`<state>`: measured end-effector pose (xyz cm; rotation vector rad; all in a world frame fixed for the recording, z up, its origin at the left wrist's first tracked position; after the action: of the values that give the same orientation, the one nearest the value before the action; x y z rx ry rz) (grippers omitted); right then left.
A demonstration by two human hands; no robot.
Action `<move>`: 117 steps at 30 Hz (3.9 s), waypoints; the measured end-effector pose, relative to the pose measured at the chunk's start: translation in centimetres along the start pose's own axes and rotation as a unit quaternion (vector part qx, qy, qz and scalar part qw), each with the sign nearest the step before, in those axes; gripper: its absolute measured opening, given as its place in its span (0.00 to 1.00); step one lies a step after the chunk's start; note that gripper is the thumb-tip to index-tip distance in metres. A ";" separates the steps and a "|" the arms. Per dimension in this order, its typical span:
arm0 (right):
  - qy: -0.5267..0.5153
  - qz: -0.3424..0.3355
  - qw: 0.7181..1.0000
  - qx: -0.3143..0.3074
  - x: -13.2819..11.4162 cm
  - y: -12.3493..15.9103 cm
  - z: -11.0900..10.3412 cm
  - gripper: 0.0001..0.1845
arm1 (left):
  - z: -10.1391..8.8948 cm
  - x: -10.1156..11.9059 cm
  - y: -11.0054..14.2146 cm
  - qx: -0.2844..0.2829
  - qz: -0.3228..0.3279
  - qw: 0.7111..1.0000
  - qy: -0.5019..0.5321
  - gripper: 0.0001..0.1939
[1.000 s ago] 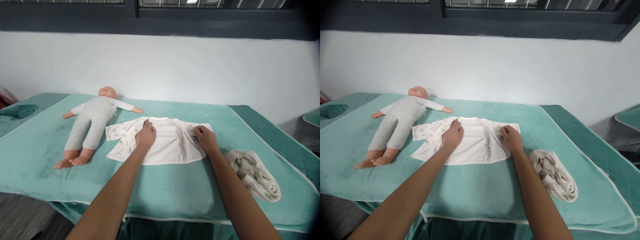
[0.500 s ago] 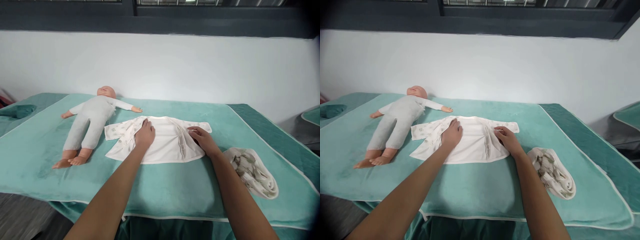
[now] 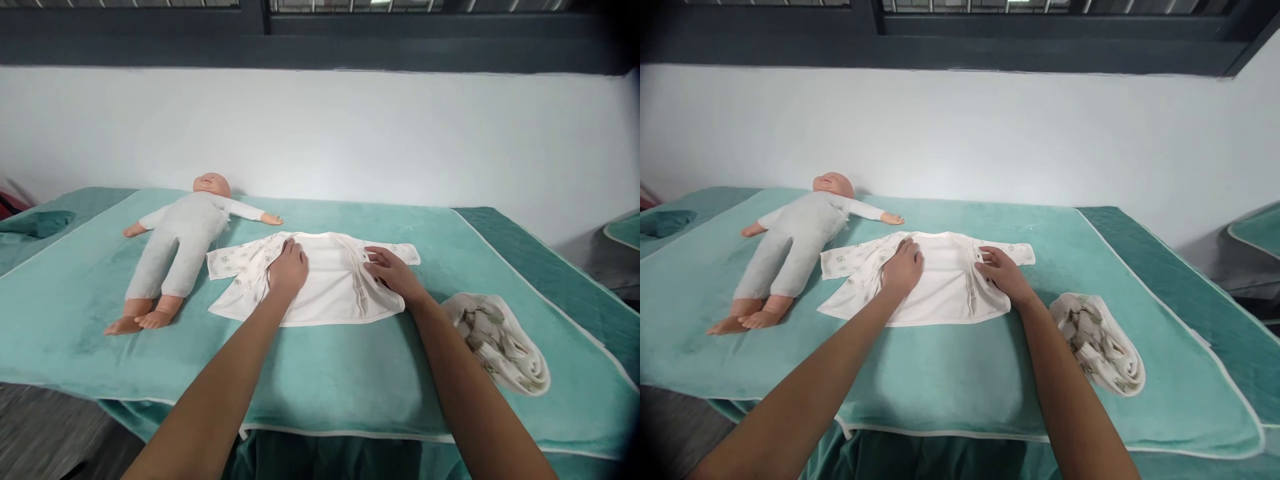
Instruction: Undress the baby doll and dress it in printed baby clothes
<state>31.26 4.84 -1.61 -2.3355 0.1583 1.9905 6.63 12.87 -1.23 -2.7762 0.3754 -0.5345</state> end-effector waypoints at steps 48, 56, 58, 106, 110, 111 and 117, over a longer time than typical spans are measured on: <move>0.094 0.086 0.992 -0.018 0.1 -1.7 -1.2 0.30 | 0.3 -0.7 0.0 0.028 0.004 0.999 0.040 0.18; 0.065 0.055 0.996 0.012 0.3 2.4 -1.7 0.31 | 0.1 -0.6 0.0 0.020 -0.007 0.999 0.041 0.18; 0.116 0.049 0.990 0.066 0.9 3.1 -2.4 0.31 | 0.2 -0.7 0.0 0.020 -0.008 0.999 0.041 0.18; 0.559 -0.212 0.801 0.019 -5.4 0.1 7.0 0.27 | -0.1 -0.5 0.1 0.037 -0.029 0.998 0.045 0.16; 0.610 -0.152 0.778 0.007 -0.1 -3.7 7.7 0.34 | 0.0 -0.6 0.1 0.031 -0.028 0.998 0.054 0.16; 0.615 -0.156 0.773 0.006 0.5 -4.1 7.7 0.34 | 0.0 -0.6 0.1 0.033 -0.026 0.998 0.055 0.16; 0.614 -0.152 0.774 0.025 0.4 -4.9 7.7 0.36 | 0.0 -0.7 0.2 0.039 -0.022 0.997 0.061 0.15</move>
<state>24.39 10.62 -3.32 -2.9125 -0.1109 0.0833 6.00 12.94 -1.55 -2.6895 0.3143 -0.7144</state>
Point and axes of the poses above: each hand's wrist, its own y-axis away from the middle knuckle, its own z-axis out of the palm, x = y × z, the point moved 5 cm from there along -y, towards the middle knuckle, and after that the axes turned 5 degrees about y, right-handed, at the moved point
